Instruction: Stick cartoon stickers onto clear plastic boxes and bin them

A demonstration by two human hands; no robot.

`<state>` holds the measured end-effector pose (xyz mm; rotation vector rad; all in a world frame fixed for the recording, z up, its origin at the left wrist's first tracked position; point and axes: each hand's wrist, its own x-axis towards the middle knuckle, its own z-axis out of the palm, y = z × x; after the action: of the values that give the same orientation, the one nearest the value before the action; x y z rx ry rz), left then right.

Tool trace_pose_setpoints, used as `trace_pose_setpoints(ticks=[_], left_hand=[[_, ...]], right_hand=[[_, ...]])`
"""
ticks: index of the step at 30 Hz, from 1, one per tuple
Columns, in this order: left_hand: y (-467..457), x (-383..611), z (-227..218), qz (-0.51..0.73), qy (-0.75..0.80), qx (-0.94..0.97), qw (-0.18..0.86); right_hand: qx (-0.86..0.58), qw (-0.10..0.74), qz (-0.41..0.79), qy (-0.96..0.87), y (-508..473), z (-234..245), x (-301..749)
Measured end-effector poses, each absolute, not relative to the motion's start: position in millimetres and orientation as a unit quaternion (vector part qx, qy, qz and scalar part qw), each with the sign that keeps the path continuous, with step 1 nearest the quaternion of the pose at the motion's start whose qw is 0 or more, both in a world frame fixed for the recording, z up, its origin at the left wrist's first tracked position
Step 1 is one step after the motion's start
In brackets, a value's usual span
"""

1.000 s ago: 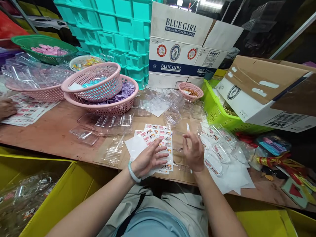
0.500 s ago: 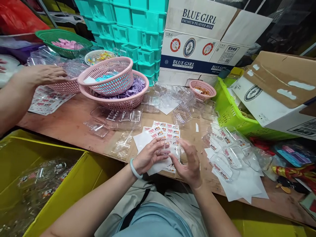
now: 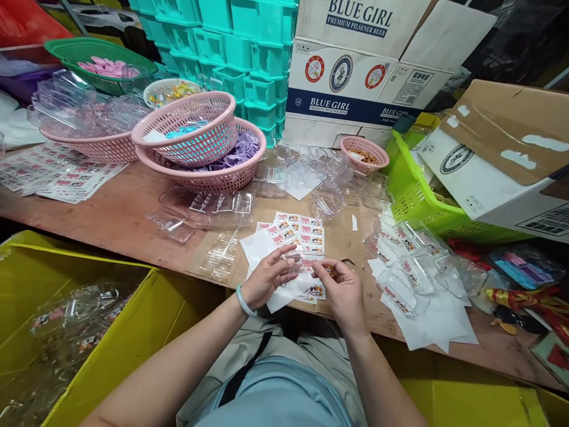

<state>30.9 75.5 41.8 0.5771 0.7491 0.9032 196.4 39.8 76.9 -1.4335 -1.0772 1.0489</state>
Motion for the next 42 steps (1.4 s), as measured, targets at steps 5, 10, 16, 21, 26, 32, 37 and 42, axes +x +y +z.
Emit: trace_pose_setpoints(ticks=[5,10,16,21,26,32,37,42], left_hand=[[75,30,44,0.417,0.344,0.266,0.798],[74,31,44,0.415,0.345,0.266,0.799],[75,30,43,0.413,0.346,0.264,0.8],[74,30,45,0.412,0.348,0.269,0.797],[71,39,49,0.425,0.377,0.299,0.767],[71,45,49,0.439,0.404,0.312,0.739],[71,40,41,0.447,0.366,0.299,0.759],[66,43,35,0.474,0.373,0.288,0.744]], right_hand=[[-0.597,0.48,0.452,-0.458,42,81,198],[-0.606,0.463,0.442,-0.472,43,81,197],[-0.608,0.45,0.449,-0.476,45,79,198],[-0.62,0.439,0.426,-0.492,46,79,197],[-0.656,0.417,0.289,-0.558,41,80,189],[-0.662,0.426,0.231,-0.571,40,78,189],[-0.665,0.417,0.289,-0.548,44,79,194],[-0.647,0.425,0.312,-0.551,44,78,194]])
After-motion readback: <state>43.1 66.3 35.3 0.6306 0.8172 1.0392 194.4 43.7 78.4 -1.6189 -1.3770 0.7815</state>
